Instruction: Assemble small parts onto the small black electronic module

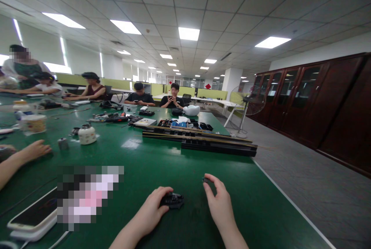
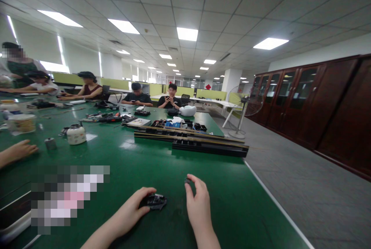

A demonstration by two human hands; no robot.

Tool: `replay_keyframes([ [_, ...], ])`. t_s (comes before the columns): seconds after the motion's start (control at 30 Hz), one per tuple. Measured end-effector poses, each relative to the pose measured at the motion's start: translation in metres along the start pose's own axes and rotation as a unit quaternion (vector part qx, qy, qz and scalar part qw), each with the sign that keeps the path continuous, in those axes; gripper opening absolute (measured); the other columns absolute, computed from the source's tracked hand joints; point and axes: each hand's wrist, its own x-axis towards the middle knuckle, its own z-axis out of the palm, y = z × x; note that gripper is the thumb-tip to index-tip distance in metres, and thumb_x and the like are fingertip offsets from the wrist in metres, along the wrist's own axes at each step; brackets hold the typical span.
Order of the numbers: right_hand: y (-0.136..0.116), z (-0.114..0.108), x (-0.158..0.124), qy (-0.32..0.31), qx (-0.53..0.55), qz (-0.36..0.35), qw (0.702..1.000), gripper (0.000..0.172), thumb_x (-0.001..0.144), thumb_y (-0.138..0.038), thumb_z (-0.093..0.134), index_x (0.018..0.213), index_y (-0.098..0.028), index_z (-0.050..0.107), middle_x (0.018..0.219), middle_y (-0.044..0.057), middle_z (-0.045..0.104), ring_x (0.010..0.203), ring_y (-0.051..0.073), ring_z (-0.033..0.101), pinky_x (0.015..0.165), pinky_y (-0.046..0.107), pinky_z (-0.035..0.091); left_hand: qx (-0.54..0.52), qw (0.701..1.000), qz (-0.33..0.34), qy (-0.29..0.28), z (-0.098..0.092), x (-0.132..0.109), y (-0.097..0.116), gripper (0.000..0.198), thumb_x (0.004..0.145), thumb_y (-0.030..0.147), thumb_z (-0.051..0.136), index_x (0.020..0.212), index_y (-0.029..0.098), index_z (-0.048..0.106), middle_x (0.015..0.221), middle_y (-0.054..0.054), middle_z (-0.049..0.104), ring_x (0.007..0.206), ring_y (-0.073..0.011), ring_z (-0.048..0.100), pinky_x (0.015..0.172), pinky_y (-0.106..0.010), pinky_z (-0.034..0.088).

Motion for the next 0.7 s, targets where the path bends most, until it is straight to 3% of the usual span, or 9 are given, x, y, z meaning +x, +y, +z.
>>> replay_keyframes([
  [0.17, -0.005, 0.011, -0.008, -0.12, -0.051, -0.018, 0.991, 0.018, 0.068, -0.025, 0.059, 0.084, -0.026, 0.068, 0.09, 0.003, 0.067, 0.092, 0.024, 0.059, 0.086, 0.039, 0.043, -0.01, 1.0, -0.01, 0.004, 0.001, 0.001, -0.001, 0.047, 0.063, 0.01, 0.049, 0.109, 0.021, 0.055, 0.109, -0.006, 0.059, 0.106, -0.0214, 0.05, 0.097, -0.035, 0.034],
  [0.33, -0.018, 0.027, -0.023, -0.206, -0.035, -0.051, 0.977, 0.017, 0.068, -0.022, 0.06, 0.083, -0.027, 0.067, 0.089, 0.001, 0.065, 0.089, 0.02, 0.059, 0.083, 0.032, 0.043, 0.001, 1.0, -0.005, 0.008, 0.003, 0.001, -0.003, 0.047, 0.063, 0.01, 0.049, 0.108, 0.021, 0.056, 0.108, -0.006, 0.06, 0.104, -0.0216, 0.051, 0.095, -0.034, 0.035],
  [0.5, -0.024, 0.039, -0.028, -0.209, -0.037, -0.082, 0.974, 0.017, 0.072, -0.021, 0.059, 0.086, -0.027, 0.066, 0.089, 0.0, 0.066, 0.09, 0.019, 0.057, 0.084, 0.031, 0.04, 0.004, 1.0, -0.009, 0.01, 0.004, 0.001, -0.001, 0.046, 0.064, 0.01, 0.049, 0.107, 0.02, 0.056, 0.108, -0.006, 0.06, 0.104, -0.0215, 0.051, 0.095, -0.034, 0.035],
  [0.7, -0.017, 0.05, -0.03, -0.225, -0.121, -0.107, 0.961, 0.018, 0.069, -0.016, 0.061, 0.081, -0.028, 0.066, 0.087, 0.0, 0.064, 0.088, 0.02, 0.054, 0.079, 0.031, 0.039, 0.01, 1.0, -0.016, 0.011, 0.003, 0.001, 0.001, 0.046, 0.064, 0.009, 0.05, 0.108, 0.019, 0.055, 0.109, -0.007, 0.06, 0.105, -0.0209, 0.05, 0.095, -0.033, 0.035],
])
